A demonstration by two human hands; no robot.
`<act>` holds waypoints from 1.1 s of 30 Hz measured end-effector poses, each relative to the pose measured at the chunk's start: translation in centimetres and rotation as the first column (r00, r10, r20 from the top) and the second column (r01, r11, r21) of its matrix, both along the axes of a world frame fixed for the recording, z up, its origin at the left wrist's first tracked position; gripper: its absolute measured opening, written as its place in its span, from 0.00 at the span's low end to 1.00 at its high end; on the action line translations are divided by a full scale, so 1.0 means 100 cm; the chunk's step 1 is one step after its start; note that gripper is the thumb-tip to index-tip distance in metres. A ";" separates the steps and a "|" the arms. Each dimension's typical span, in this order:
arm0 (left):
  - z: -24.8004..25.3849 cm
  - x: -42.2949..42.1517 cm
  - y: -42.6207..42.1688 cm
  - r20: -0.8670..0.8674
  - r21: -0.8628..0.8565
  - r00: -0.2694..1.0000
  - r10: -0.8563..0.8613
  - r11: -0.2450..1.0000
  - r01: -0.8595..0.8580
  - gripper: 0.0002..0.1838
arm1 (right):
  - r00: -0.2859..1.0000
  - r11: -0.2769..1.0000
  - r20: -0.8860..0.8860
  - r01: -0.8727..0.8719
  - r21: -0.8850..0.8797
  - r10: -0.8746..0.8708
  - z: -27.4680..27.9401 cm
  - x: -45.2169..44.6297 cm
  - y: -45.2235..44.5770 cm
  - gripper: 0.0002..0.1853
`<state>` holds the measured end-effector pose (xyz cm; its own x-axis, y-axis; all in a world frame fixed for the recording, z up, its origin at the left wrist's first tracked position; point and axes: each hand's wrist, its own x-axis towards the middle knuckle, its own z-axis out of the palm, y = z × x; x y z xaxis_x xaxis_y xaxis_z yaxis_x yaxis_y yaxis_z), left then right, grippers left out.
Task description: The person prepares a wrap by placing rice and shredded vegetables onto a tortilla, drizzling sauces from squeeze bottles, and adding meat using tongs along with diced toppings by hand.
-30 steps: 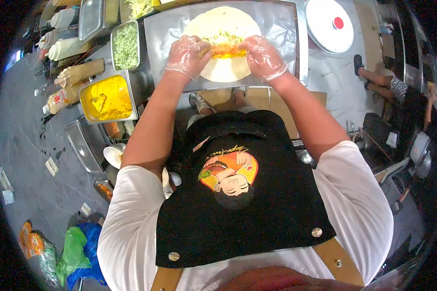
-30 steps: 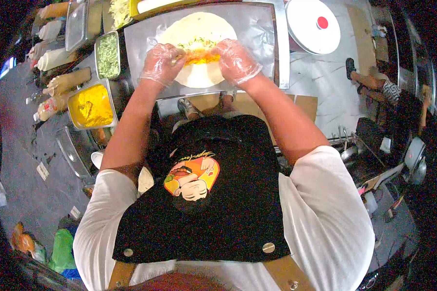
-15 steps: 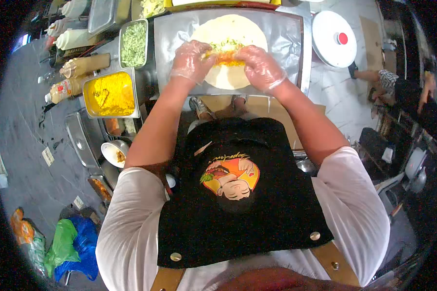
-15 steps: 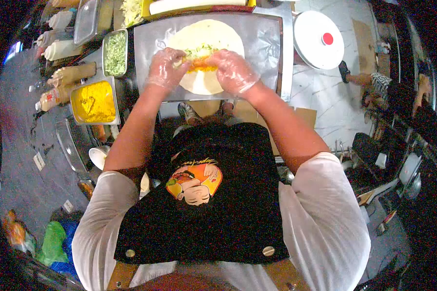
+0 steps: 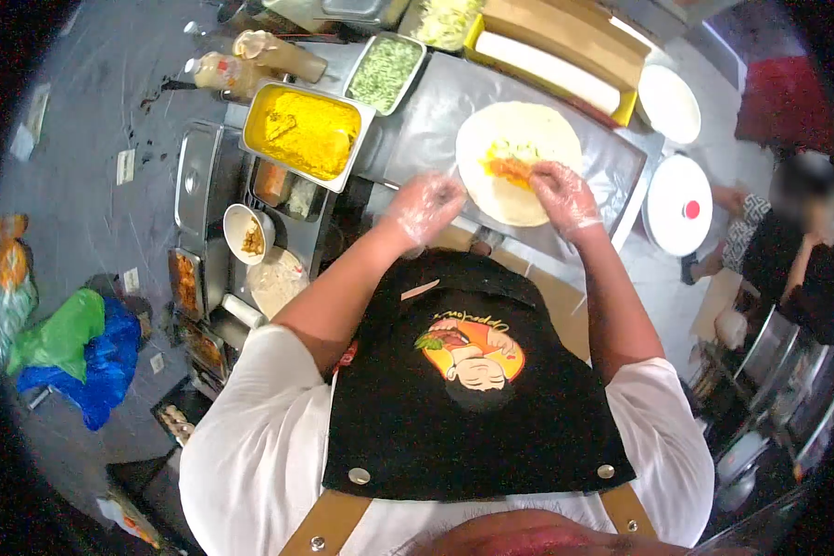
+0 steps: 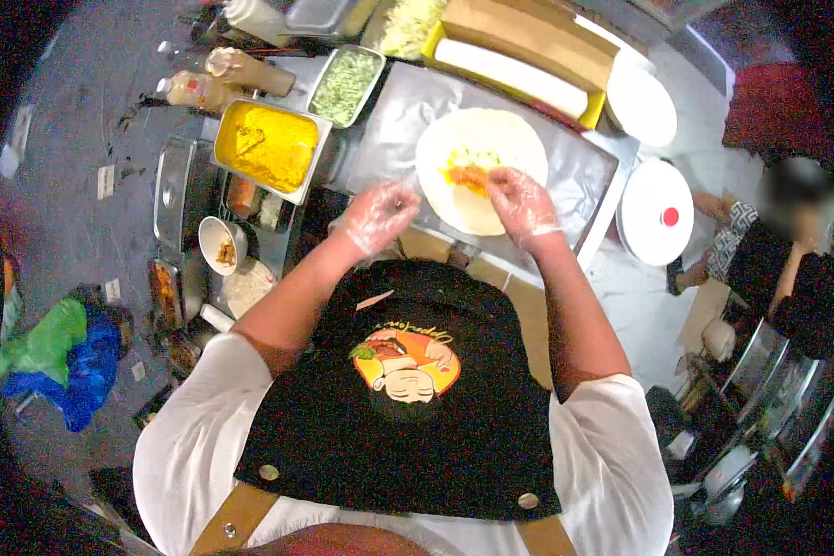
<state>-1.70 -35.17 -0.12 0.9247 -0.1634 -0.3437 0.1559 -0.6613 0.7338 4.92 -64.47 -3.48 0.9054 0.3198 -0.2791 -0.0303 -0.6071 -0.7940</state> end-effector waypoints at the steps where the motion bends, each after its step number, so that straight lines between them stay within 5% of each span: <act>1: 0.015 -0.021 0.044 0.008 0.008 1.000 -0.006 1.000 0.006 0.10 | 0.996 0.995 -0.005 -0.088 -0.038 0.088 0.020 -0.001 0.035 0.21; 3: 0.023 -0.049 0.080 0.022 0.007 0.999 0.041 0.999 -0.041 0.10 | 0.964 0.961 -0.048 -0.266 -0.070 0.263 0.029 0.018 0.055 0.20; 6: 0.013 -0.082 0.106 0.042 -0.039 0.981 0.190 0.981 -0.188 0.09 | 0.957 0.952 0.039 -0.282 -0.117 0.289 0.030 0.068 0.078 0.18; 8: 0.020 -0.111 0.136 0.026 -0.013 0.966 0.257 0.966 -0.256 0.09 | 0.961 0.965 -0.085 -0.264 -0.008 0.262 0.034 0.094 0.111 0.18; 13: 0.033 -0.149 0.190 0.012 0.004 0.923 0.384 0.923 -0.384 0.11 | 0.885 0.876 -0.008 -0.461 -0.139 0.465 0.073 0.142 0.183 0.18; 16: 0.024 -0.168 0.224 -0.130 -0.086 0.843 0.522 0.841 -0.534 0.12 | 0.910 0.871 0.114 -0.336 -0.360 0.398 0.060 0.192 0.214 0.20; 20: 0.030 -0.188 0.261 -0.010 0.002 0.832 0.555 0.832 -0.555 0.10 | 0.910 0.732 0.157 -0.195 -0.653 0.383 0.025 0.278 0.262 0.20; 22: 0.036 -0.198 0.278 -0.104 0.012 0.814 0.571 0.820 -0.573 0.10 | 0.909 0.765 0.149 -0.228 -0.603 0.389 0.005 0.310 0.284 0.20; 25: 0.046 -0.208 0.297 -0.119 -0.003 0.800 0.588 0.806 -0.593 0.09 | 0.892 0.598 0.029 -0.278 -0.752 0.451 -0.034 0.342 0.306 0.23; 29: 0.043 -0.228 0.322 -0.128 -0.035 0.763 0.634 0.766 -0.642 0.09 | 0.944 0.681 0.117 -0.135 -0.719 0.310 -0.029 0.347 0.327 0.37; 32: 0.028 -0.239 0.339 -0.182 -0.124 0.733 0.655 0.725 -0.678 0.09 | 0.895 0.484 0.136 -0.097 -0.870 0.424 -0.051 0.336 0.345 0.42; 33: 0.028 -0.238 0.342 -0.184 -0.116 0.735 0.652 0.729 -0.675 0.08 | 0.864 0.502 0.082 -0.209 -0.839 0.497 -0.086 0.353 0.335 0.43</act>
